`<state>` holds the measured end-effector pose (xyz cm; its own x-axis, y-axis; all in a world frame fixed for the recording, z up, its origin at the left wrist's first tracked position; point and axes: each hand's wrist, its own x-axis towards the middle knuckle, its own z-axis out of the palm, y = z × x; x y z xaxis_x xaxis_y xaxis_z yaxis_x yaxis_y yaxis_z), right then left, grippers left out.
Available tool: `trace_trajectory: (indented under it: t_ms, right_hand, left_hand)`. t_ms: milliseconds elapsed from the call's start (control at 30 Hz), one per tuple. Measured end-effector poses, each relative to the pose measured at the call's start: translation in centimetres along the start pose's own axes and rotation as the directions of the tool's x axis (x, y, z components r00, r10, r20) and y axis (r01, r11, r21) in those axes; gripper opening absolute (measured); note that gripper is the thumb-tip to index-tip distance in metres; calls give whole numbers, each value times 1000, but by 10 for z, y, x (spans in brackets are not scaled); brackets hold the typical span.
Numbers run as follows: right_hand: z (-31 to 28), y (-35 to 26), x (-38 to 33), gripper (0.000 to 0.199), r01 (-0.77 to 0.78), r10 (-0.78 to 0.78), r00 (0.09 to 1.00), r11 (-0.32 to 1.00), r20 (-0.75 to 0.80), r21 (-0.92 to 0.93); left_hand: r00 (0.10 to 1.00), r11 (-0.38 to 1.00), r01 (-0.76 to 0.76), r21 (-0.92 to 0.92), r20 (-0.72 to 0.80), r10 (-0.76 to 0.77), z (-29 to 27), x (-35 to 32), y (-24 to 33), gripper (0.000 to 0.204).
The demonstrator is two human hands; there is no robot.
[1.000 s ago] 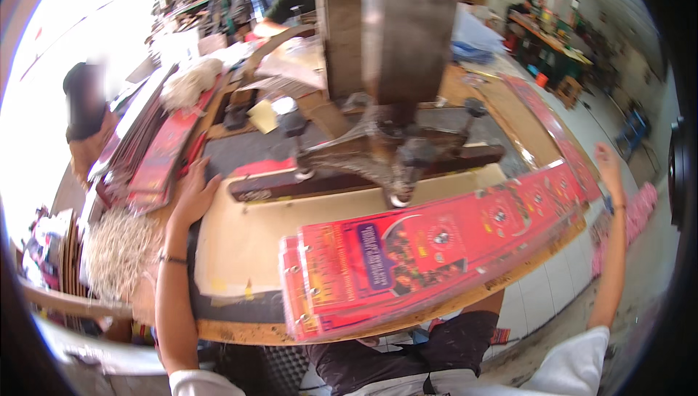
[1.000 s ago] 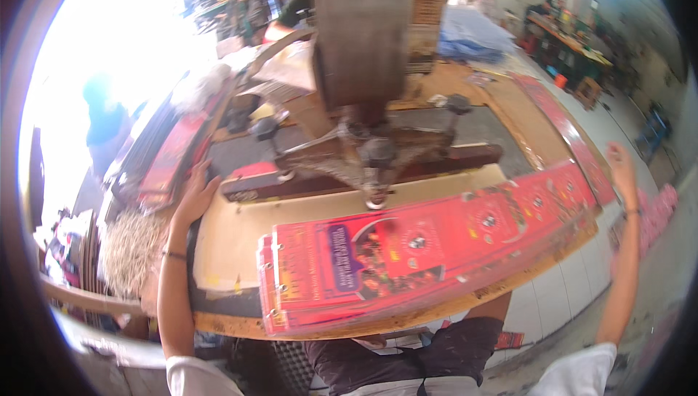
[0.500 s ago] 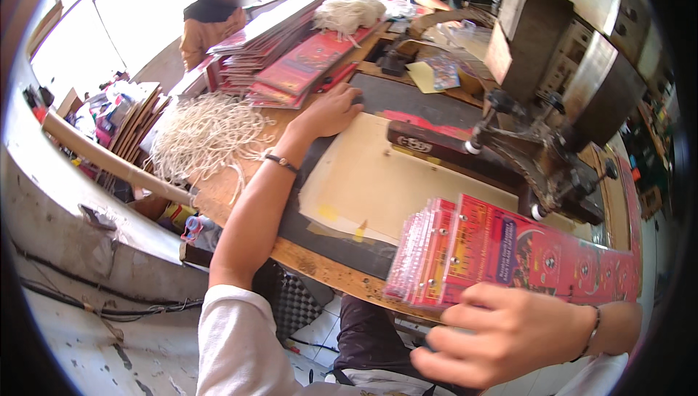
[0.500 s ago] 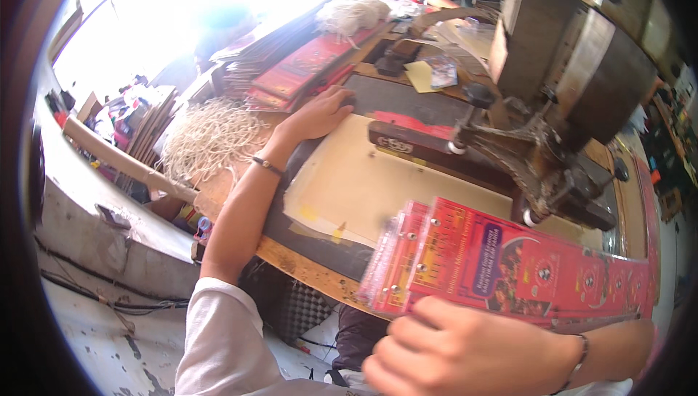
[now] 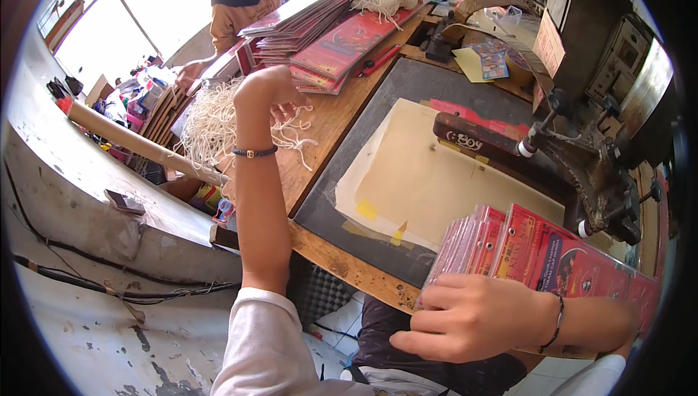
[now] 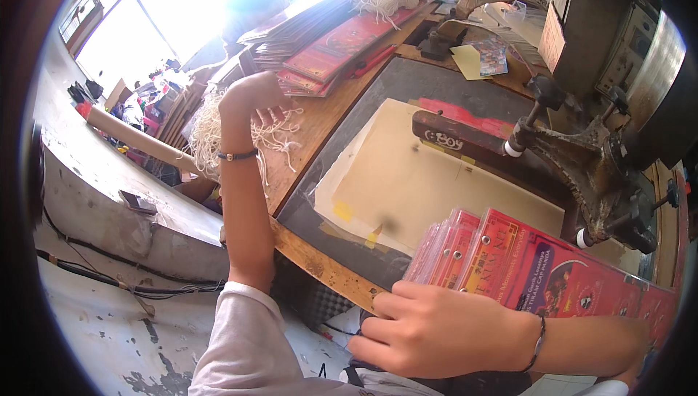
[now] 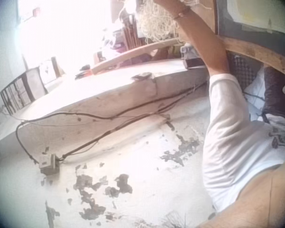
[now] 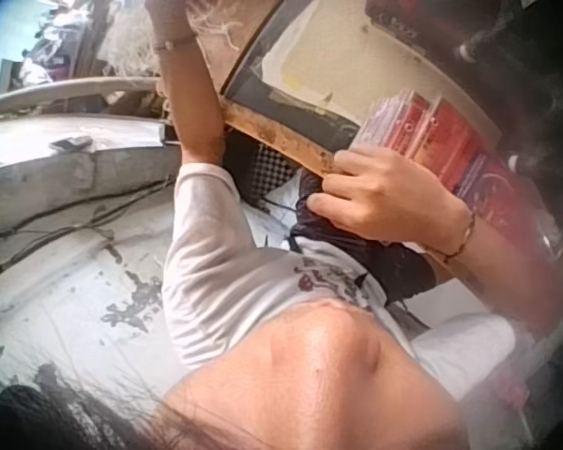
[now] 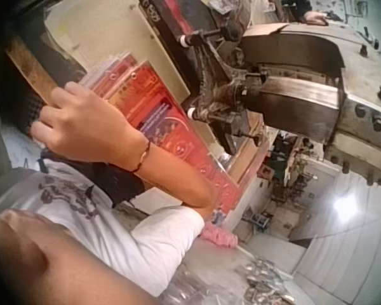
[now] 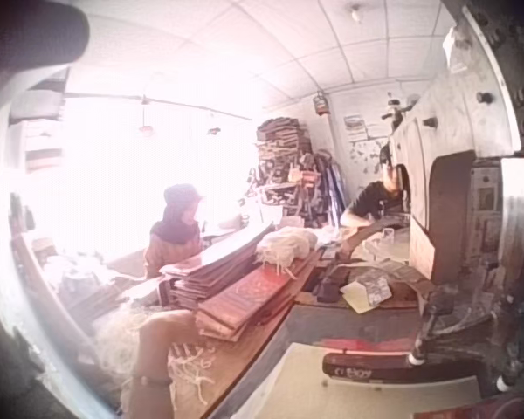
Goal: The person ties white string loops around the tops of red paper packets at a workbench, periodically picking up new packets from a stack and moving completed ones aside.
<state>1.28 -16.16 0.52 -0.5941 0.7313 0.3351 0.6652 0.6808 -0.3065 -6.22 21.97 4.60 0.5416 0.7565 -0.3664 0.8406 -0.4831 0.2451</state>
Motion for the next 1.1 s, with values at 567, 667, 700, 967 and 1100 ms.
trace_trajectory:
  t_ms: [567,667,700,967,1100]
  right_hand:
    - [-8,0,1,9,-66,142,953,959,-267,276]
    - [-12,11,1,10,-203,392,780,896,-488,395]
    - [-14,14,2,11,-238,456,683,877,-570,416]
    - [0,25,1,41,-202,691,445,696,-569,689]
    - [-12,18,2,31,-115,813,430,480,-392,870]
  left_hand:
    - [843,840,-534,101,138,519,10,19,15,29]
    - [567,590,-725,-356,177,804,29,-12,60,20]
    - [461,482,-736,-476,170,871,34,-24,68,17]
    - [6,-70,-851,-520,-144,990,61,-100,113,6]
    - [115,-47,-937,-345,-436,893,74,-108,117,3]
